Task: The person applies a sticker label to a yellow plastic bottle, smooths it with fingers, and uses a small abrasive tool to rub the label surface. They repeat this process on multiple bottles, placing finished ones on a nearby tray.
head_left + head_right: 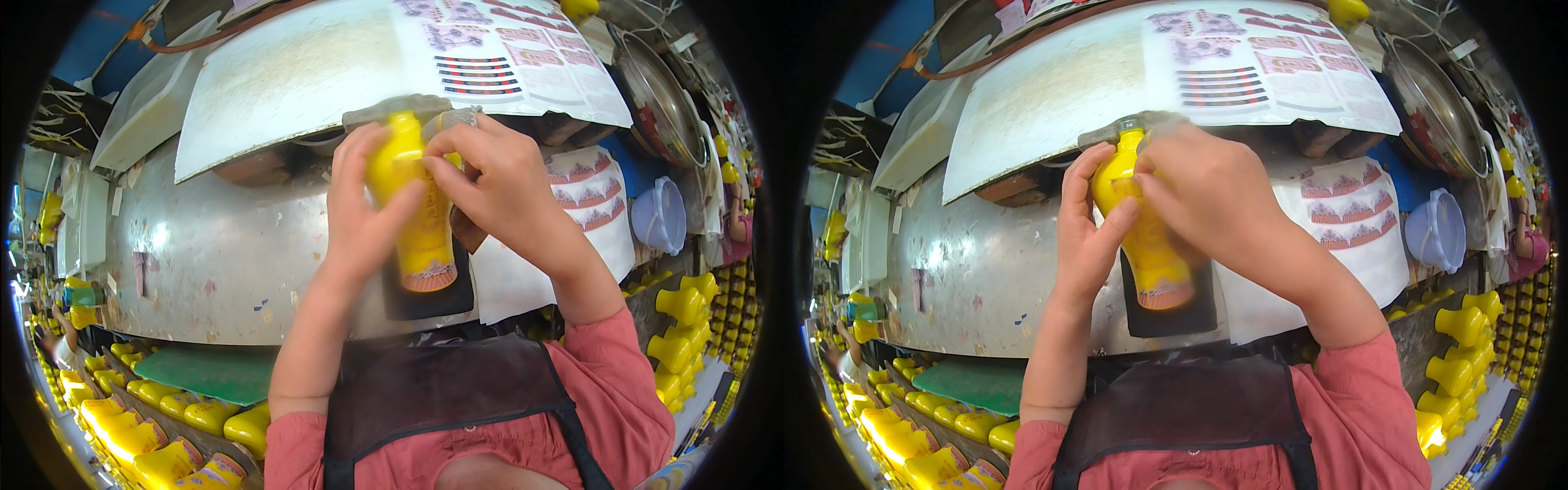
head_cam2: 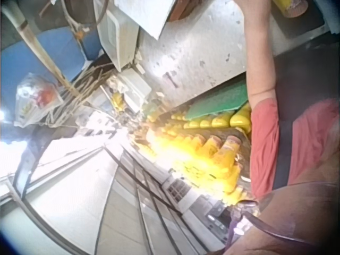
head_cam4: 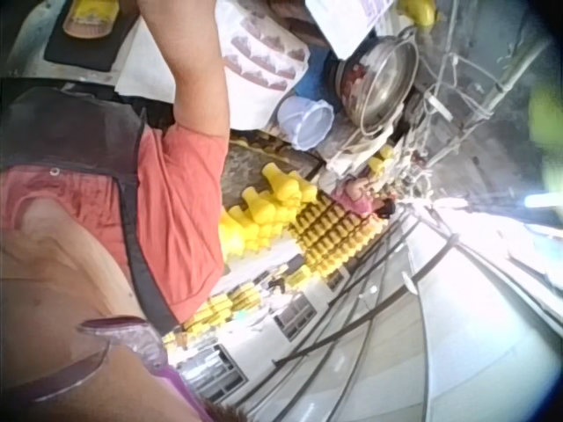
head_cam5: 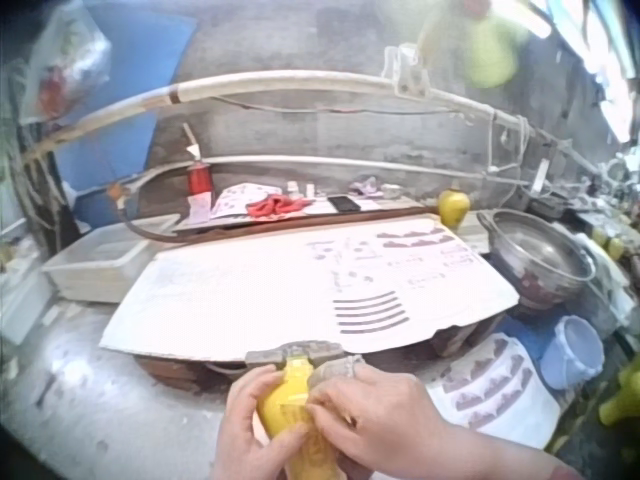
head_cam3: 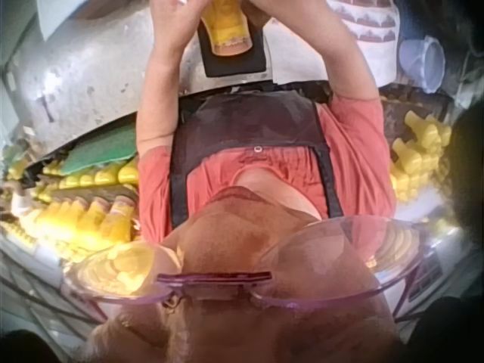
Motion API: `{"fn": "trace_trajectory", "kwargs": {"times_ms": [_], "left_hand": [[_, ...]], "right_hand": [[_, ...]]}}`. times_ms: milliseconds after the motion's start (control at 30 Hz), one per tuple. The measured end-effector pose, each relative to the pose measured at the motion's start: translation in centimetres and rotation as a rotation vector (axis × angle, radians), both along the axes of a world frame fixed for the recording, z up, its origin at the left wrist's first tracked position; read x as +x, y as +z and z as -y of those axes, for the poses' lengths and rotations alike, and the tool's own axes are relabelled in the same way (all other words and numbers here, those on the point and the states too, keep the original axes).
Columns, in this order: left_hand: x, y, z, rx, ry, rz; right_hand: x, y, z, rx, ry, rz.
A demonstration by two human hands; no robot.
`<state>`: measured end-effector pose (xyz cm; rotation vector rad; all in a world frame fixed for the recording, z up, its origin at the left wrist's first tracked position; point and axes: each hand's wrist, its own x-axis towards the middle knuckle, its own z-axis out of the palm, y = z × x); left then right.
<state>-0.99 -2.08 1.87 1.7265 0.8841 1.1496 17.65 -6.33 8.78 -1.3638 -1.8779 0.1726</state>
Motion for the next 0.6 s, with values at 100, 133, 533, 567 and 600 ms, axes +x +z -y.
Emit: {"fn": "trace_trajectory", "kwargs": {"times_ms": [100,133,533,567,600], "left_hand": [[0.1,0.4,0.0,0.093,0.045,-0.038],[0.1,0.6,0.1,0.092,0.054,-0.027],[-0.7,1.2,1.7,0.071,0.038,0.163],[-0.9,1.0,1.7,0.032,0.044,0.187],[-1.1,0.8,1.8,-0.001,0.054,0.208]], "right_hand": [[0.1,-0.2,0.3,0.035,0.024,0.005],[0.2,-0.3,0.3,0.045,0.028,0.009],[0.1,0.6,1.7,-0.021,0.088,-0.029],[0.1,0.5,1.9,0.004,0.105,-0.014],[0.2,0.4,2.1,0.030,0.113,0.010]]}}
